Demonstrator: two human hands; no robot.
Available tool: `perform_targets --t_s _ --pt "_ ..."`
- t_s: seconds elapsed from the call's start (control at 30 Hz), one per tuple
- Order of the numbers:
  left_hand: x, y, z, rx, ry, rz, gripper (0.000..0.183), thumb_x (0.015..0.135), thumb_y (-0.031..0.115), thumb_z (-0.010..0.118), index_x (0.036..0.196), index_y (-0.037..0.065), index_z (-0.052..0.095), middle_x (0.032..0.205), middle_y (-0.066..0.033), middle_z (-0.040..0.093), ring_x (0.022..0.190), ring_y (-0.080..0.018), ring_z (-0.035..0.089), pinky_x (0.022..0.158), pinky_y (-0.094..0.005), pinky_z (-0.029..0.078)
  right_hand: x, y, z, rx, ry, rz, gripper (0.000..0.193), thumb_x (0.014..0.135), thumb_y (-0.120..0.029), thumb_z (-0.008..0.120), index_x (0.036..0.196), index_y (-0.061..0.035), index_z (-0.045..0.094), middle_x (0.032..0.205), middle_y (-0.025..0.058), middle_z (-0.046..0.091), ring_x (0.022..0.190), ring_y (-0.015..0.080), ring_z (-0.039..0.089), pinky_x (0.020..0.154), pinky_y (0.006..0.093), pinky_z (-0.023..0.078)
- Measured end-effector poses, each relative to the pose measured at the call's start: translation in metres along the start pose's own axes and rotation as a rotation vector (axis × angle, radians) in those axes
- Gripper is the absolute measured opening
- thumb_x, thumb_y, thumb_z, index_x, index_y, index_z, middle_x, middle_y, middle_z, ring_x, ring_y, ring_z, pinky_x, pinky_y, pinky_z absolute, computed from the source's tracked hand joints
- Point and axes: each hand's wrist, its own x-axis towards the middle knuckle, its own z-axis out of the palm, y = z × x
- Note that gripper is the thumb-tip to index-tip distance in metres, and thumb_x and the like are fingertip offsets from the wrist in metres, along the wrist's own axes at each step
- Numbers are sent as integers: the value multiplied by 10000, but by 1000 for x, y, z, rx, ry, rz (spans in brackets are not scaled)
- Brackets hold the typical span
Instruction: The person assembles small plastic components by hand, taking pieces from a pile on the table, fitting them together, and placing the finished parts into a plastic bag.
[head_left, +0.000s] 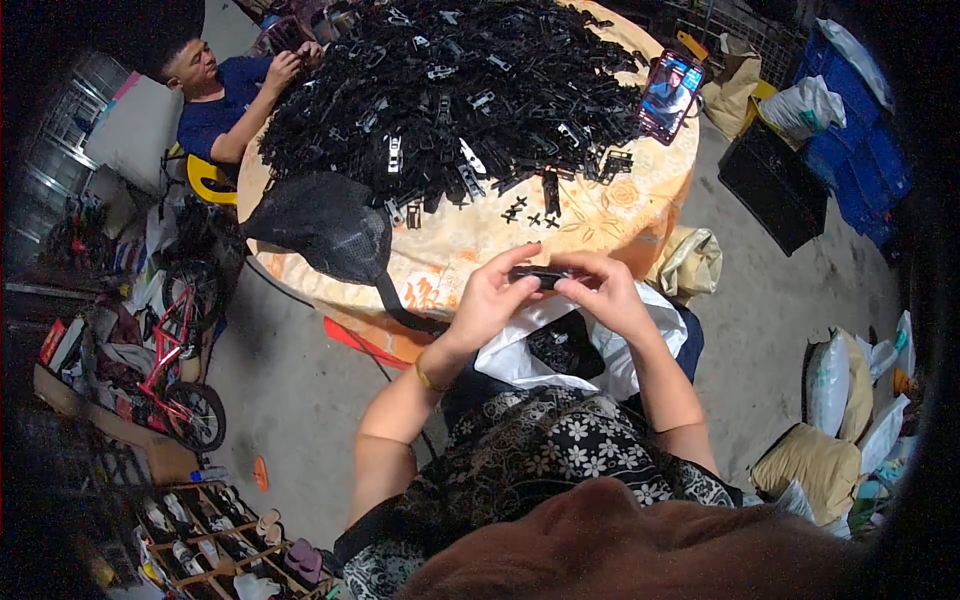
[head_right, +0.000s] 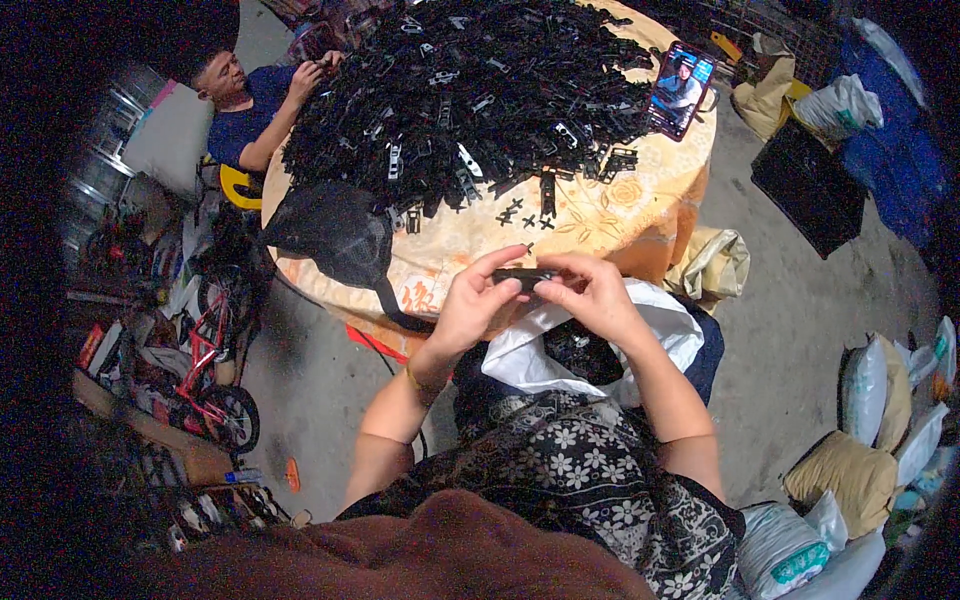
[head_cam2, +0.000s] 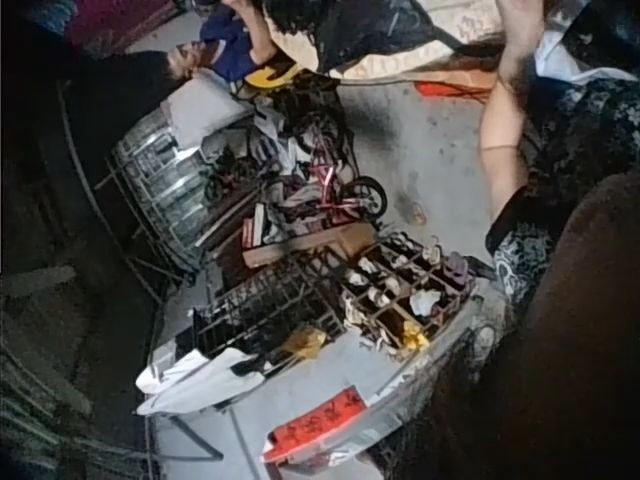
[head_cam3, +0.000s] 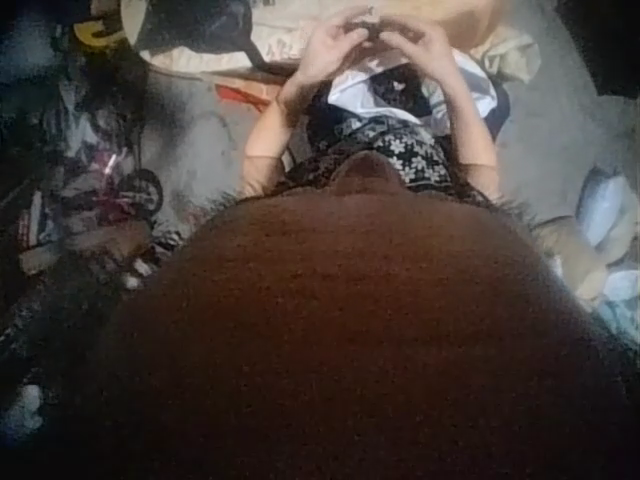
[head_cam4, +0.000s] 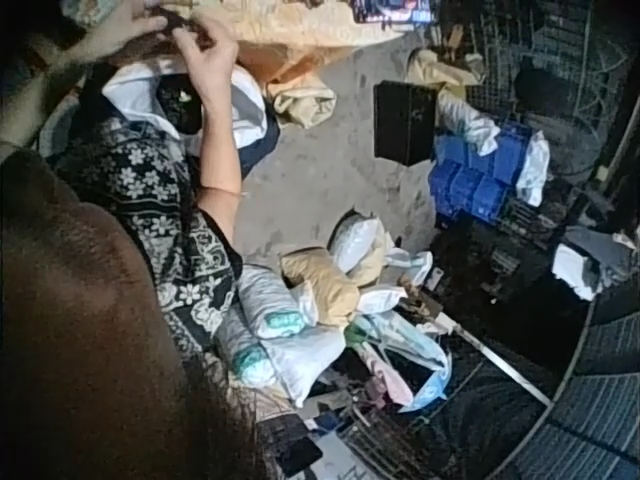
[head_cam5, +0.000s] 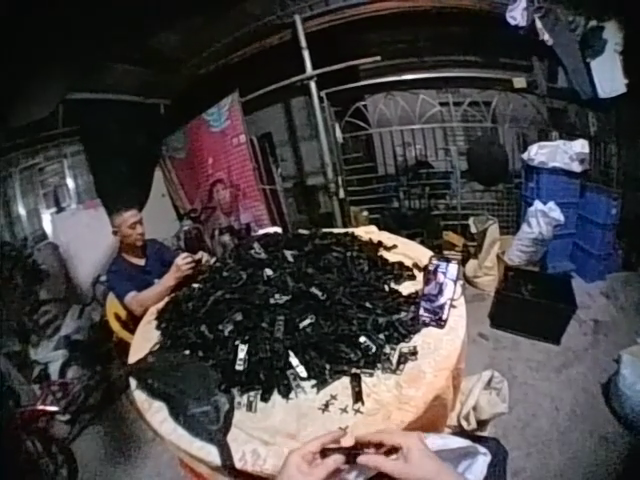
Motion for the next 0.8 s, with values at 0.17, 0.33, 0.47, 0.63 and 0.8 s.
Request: perform_targets --t_s 0.17,0.33,0.47,0.63,0.8 --pt "-1 5 5 68 -100 4 411 824 -5 509 1218 -37 399 1123 -94 515 923 -116 537 775 -231 465 -5 13 -2 96 -41 66 196 752 -120 632 899 11 632 774 46 623 704 95 553 631 239 445" --pt "-3 4 0 174 -174 74 412 818 28 528 1211 -28 419 1123 -108 522 921 -132 543 786 -257 459 -14 14 -11 -35 -25 -73 184 746 -119 628 863 23 630 762 83 621 689 139 568 629 255 442" --pt "25 49 -47 1135 286 525 423 790 192 584 1122 -48 479 1110 -189 514 977 -279 525 857 -356 412 -34 17 -39 -7 -109 -25 186 734 -131 640 849 15 633 737 89 620 666 146 569 615 260 442" --pt "89 50 -138 1552 790 589 490 805 304 549 1124 -52 439 1106 -251 463 1073 -382 395 917 -426 339 -38 8 -32 -474 -210 33 186 721 -159 645 819 -1 633 694 139 609 618 227 589 575 298 453" --pt "111 41 -108 1491 855 209 531 800 333 541 1203 27 382 1103 -218 441 1041 -372 396 851 -468 369 -31 12 -33 -581 -109 -39 187 730 -179 629 806 -9 630 735 153 612 662 282 598 572 337 465"
